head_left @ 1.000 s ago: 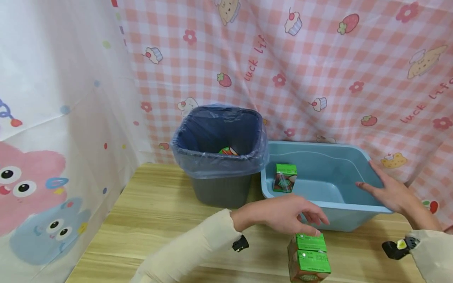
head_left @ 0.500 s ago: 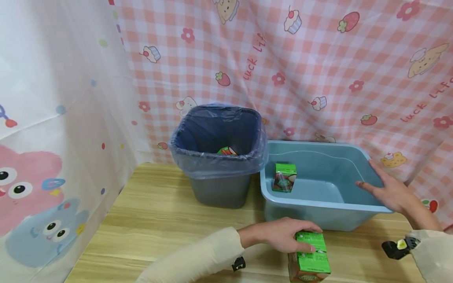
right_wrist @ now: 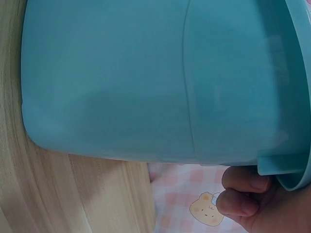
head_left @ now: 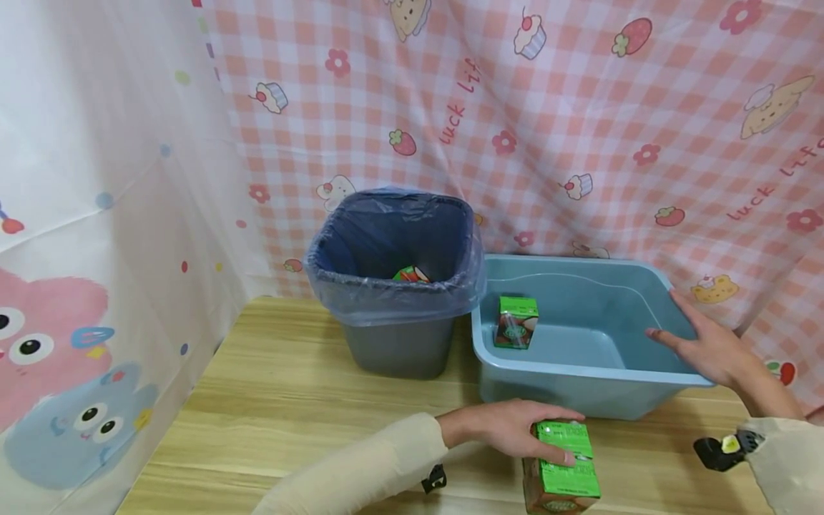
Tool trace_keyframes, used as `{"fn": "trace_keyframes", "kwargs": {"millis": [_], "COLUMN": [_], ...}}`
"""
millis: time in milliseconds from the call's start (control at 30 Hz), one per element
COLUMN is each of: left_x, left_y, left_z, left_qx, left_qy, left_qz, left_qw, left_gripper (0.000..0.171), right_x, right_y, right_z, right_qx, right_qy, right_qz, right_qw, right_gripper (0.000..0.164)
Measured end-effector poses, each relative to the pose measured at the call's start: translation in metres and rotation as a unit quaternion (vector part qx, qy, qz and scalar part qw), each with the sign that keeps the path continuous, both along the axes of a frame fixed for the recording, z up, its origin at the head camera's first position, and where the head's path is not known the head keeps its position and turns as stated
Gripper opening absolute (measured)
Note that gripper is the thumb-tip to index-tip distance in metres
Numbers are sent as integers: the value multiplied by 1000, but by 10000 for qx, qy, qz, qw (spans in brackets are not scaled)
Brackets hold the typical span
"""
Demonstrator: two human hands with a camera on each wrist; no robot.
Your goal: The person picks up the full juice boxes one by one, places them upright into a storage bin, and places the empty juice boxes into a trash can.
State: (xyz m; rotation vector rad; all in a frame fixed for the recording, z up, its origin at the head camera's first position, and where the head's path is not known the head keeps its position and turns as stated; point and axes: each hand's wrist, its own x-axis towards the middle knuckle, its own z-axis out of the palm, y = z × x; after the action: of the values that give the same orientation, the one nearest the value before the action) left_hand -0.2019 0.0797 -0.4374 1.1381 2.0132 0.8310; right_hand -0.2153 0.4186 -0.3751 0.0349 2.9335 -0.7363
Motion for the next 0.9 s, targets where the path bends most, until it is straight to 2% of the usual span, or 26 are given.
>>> {"fn": "trace_keyframes", "kwargs": {"millis": [100, 333, 567, 900], "left_x": [-1, 0, -1, -7], "left_y": [-1, -4, -12, -27], "left_z": [-2, -2, -2, -4], "left_qx": [81, 191, 343, 487], "left_qy": [-123, -62, -418, -611], "left_qz": [-28, 49, 153, 41], "left_qw": [9999, 9998, 9984, 9969], "left_gripper": [62, 64, 64, 66], "right_x": [0, 0, 0, 0], "right_y": [1, 0, 1, 0], "right_z": [0, -1, -2, -1], "right_qx": [-42, -57, -31, -19], "right_qy": [0, -18, 0, 21], "right_qz": [2, -27, -34, 1], "right_qw": [10000, 10000, 10000, 10000], "right_gripper": [94, 95, 94, 94]}}
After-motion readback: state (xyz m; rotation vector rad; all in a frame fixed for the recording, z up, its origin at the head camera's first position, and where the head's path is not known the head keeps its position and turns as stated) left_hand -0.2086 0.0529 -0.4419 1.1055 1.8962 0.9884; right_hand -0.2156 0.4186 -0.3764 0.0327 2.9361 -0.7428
